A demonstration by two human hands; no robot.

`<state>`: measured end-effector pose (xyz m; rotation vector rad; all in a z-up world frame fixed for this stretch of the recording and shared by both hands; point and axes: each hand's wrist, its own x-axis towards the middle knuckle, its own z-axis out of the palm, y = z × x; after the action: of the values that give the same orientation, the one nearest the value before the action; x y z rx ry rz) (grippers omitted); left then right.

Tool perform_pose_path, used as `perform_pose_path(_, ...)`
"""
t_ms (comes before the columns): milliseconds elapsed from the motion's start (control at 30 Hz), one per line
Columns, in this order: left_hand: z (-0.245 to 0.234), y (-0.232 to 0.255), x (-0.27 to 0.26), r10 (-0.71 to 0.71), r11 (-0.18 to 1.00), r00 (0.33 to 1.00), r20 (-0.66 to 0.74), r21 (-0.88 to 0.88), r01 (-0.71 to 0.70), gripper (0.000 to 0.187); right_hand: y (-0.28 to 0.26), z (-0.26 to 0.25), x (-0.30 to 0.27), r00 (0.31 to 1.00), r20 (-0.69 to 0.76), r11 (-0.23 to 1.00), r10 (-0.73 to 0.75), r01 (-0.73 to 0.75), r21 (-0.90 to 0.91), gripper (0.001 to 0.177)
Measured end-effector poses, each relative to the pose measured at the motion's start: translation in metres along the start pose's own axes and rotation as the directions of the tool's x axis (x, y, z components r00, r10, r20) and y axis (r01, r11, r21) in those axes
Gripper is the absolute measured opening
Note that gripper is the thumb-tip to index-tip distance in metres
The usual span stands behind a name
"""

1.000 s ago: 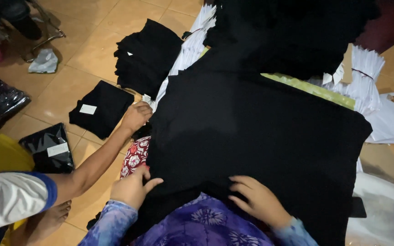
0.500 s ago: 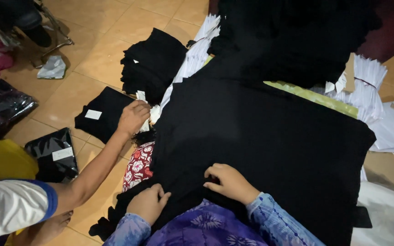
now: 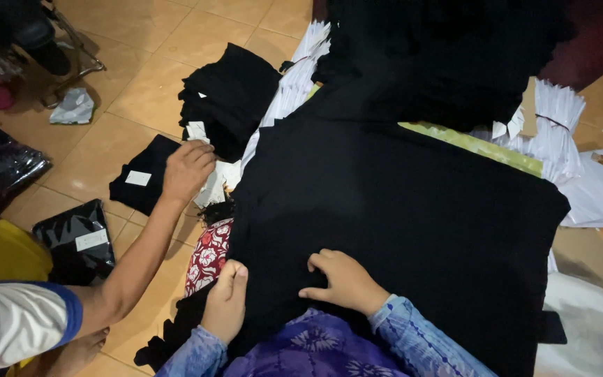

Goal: The person is attaching tags to black garments and folding them into organized stacks on the floor.

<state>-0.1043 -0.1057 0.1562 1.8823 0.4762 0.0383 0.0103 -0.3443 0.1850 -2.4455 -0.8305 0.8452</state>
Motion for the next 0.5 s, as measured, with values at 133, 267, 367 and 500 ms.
perform_pose_path(133,-0.016,0.001,0.009,-0.399,0.781,0.895,0.198,0.585,0.219,0.033,0.006,0.011,0.0,0.998,-0.054,0.999,-0.021,0.018,-0.051,0.036)
perform_pose_path(267,-0.033,-0.005,0.014,-0.462,0.579,0.872,0.163,0.8,0.158,0.068,0.008,0.01,-0.003,0.992,-0.09,0.996,-0.084,0.081,-0.038,0.05)
perform_pose_path(367,-0.042,-0.002,0.019,-0.494,0.551,0.834,0.248,0.83,0.08,0.071,0.005,0.01,-0.002,0.994,-0.064,0.993,-0.09,0.085,-0.081,0.065)
perform_pose_path(500,-0.042,0.042,-0.001,-0.335,0.791,0.879,0.34,0.609,0.066,0.031,0.007,0.016,0.002,0.996,-0.059,0.992,-0.07,0.063,-0.11,0.049)
